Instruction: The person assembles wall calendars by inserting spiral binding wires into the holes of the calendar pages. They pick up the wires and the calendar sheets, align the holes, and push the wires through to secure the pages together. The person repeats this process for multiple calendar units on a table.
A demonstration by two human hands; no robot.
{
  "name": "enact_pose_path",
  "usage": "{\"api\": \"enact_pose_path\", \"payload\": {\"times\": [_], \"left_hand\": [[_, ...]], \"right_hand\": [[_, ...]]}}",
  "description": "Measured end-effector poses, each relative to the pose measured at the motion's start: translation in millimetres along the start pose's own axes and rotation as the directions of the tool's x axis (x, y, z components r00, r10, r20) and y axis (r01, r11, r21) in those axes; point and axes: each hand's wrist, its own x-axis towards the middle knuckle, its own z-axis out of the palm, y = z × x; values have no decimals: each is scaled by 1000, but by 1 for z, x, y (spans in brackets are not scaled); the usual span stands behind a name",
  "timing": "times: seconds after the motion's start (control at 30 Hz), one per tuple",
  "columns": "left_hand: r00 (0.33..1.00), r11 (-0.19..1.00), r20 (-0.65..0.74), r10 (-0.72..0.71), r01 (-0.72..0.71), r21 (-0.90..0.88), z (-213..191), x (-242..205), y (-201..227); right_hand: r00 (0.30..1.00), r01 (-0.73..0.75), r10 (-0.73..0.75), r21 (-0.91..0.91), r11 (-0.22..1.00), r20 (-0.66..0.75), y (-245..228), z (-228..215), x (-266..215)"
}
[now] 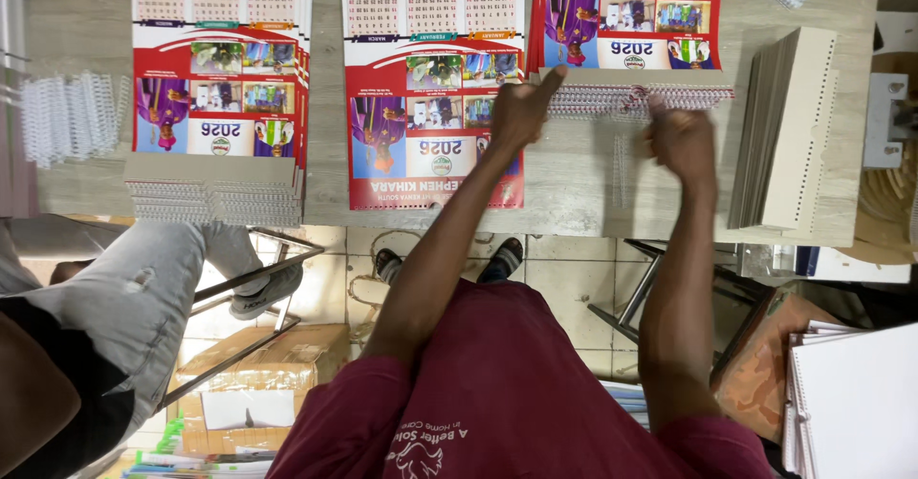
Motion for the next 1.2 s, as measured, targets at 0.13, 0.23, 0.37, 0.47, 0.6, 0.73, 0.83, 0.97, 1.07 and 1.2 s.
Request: {"api": "enact_pose_path", "payload": {"times": [0.13,0.23,0.37,0.47,0.6,0.73,0.83,0.97,1.07,1.2], "left_hand": [[992,980,0,126,-124,-156,-58,-27,-41],[977,974,-21,213,-214,-79,-80,-52,-65],[958,959,35,283,-282,-42,-77,-48,-100],[951,952,29,306,-306,1,-77,-45,-113],[951,951,59,305,-307,38,-80,-38,-118],[924,925,30,381,-380,-24,-84,-38,-112],[914,908,20,405,-400,-125,-88,-33,-110],[933,906,56,357,-330,-266,-97,-22,-104],[939,906,123,322,-268,-329,-103,-12,-105],[941,888,220,256,-140,-438,-101,2,-116]], "right_hand": [[947,-1,-1,8,1000,322,-93,69,-100],[889,-3,84,-177,984,450,-88,115,-127],[945,73,70,-414,907,320,-62,145,-126],[957,95,55,-486,869,284,-67,150,-127],[960,92,71,-546,833,271,-92,151,-125],[962,215,-88,-516,829,260,-94,175,-132],[937,344,-233,-563,751,262,-97,194,-144],[818,565,-509,-541,622,269,-67,204,-146],[735,660,-639,-454,599,225,-52,204,-145],[685,710,-715,-346,613,137,-44,205,-140]]}}
